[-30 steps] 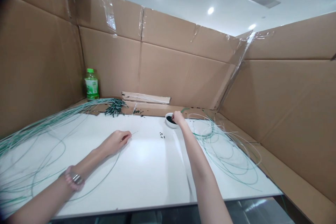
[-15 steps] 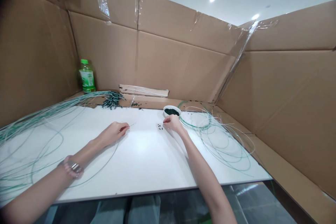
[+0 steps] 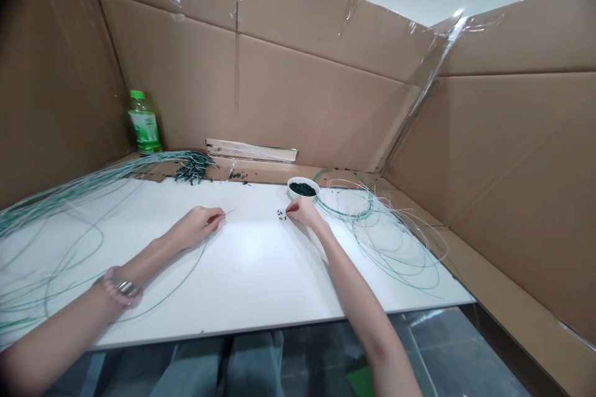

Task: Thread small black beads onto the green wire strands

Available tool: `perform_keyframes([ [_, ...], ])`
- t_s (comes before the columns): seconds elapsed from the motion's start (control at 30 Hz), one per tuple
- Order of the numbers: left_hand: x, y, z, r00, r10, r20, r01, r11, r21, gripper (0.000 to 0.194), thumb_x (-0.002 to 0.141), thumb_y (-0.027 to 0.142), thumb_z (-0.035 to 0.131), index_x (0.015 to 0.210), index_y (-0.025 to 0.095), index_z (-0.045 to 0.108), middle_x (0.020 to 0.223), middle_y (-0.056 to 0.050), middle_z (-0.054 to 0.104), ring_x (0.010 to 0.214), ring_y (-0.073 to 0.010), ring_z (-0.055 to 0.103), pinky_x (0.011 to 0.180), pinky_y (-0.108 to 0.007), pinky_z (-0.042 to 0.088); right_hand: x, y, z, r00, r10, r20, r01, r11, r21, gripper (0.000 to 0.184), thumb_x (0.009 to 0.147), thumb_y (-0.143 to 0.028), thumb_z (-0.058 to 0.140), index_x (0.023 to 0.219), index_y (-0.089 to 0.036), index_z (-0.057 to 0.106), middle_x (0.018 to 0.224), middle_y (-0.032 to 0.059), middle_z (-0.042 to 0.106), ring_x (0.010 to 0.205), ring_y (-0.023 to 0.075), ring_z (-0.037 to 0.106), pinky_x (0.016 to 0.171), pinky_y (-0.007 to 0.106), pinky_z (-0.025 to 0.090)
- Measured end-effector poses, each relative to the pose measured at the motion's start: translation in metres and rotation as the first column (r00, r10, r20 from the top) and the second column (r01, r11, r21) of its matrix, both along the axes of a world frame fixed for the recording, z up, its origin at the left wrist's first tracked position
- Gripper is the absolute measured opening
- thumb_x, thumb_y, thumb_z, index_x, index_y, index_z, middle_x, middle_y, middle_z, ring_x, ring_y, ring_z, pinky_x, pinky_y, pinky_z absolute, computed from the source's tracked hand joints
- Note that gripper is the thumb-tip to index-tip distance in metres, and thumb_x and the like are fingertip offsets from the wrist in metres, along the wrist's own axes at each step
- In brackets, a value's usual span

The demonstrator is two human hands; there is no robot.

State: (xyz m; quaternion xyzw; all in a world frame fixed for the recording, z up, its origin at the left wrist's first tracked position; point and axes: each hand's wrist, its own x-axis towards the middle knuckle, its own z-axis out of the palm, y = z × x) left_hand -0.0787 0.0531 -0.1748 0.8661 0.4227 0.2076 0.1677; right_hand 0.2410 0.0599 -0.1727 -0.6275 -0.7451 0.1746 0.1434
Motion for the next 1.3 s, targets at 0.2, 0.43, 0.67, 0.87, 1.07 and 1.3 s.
perform_keyframes([
  [0.2,0.001,0.000,0.001,1.000,0.012,-0.009,-0.012,1.000,0.005,0.031,0.087,0.031,0.034,0.078,0.017,0.060,0.062,-0.005,0.061,0.055,-0.0156,0.054,0.057,-0.024,0.035,-0.002,-0.001,0.002,1.000,0.003,0.022,-0.003,1.000,0.003,0.024,0.089,-0.032,0.053,0.104,-0.014,0.059,0.105,0.0057,0.061,0.089,0.0162,0.061,0.077,0.035,0.052],
  [0.43,0.001,0.000,0.000,1.000,0.007,-0.003,-0.007,1.000,-0.003,0.029,0.087,0.030,0.034,0.077,0.017,0.059,0.063,-0.004,0.061,0.057,-0.0156,0.055,0.058,-0.024,0.036,-0.001,-0.003,0.001,0.999,0.017,0.030,-0.017,1.000,0.006,0.023,0.089,-0.032,0.053,0.103,-0.014,0.059,0.103,0.0053,0.062,0.087,0.0157,0.061,0.076,0.034,0.052],
  [0.67,-0.001,-0.001,0.000,1.000,0.006,0.001,-0.006,1.000,-0.011,0.027,0.086,0.029,0.035,0.078,0.018,0.058,0.062,-0.003,0.061,0.056,-0.0151,0.054,0.058,-0.024,0.036,0.000,-0.003,0.000,1.000,0.020,0.023,-0.020,1.000,0.012,0.022,0.089,-0.031,0.054,0.101,-0.014,0.060,0.102,0.0052,0.062,0.088,0.0159,0.061,0.077,0.035,0.052],
  [0.87,0.000,0.002,-0.001,1.000,0.002,0.003,-0.002,1.000,-0.008,0.027,0.085,0.029,0.035,0.081,0.017,0.059,0.063,-0.004,0.061,0.057,-0.0155,0.054,0.060,-0.024,0.037,0.002,-0.003,-0.001,0.999,0.026,-0.021,-0.026,0.999,0.029,0.021,0.089,-0.031,0.054,0.098,-0.014,0.060,0.100,0.0048,0.063,0.087,0.0154,0.061,0.078,0.035,0.052],
  [1.07,0.000,0.000,0.000,1.000,0.000,0.002,0.000,1.000,-0.001,0.029,0.086,0.029,0.034,0.081,0.017,0.060,0.063,-0.004,0.062,0.056,-0.0156,0.055,0.059,-0.024,0.037,0.003,-0.003,-0.002,0.996,0.026,-0.091,-0.022,0.999,0.044,0.020,0.089,-0.031,0.054,0.095,-0.014,0.061,0.097,0.0043,0.063,0.085,0.0147,0.061,0.077,0.034,0.052],
  [1.3,0.000,0.001,-0.001,1.000,0.001,-0.009,-0.001,1.000,0.007,0.028,0.085,0.029,0.035,0.080,0.017,0.059,0.065,-0.004,0.062,0.057,-0.0155,0.054,0.060,-0.024,0.037,0.004,0.000,-0.009,0.973,-0.040,-0.228,0.047,0.999,0.028,0.022,0.089,-0.031,0.054,0.100,-0.013,0.060,0.099,0.0046,0.062,0.083,0.0145,0.061,0.072,0.032,0.053],
])
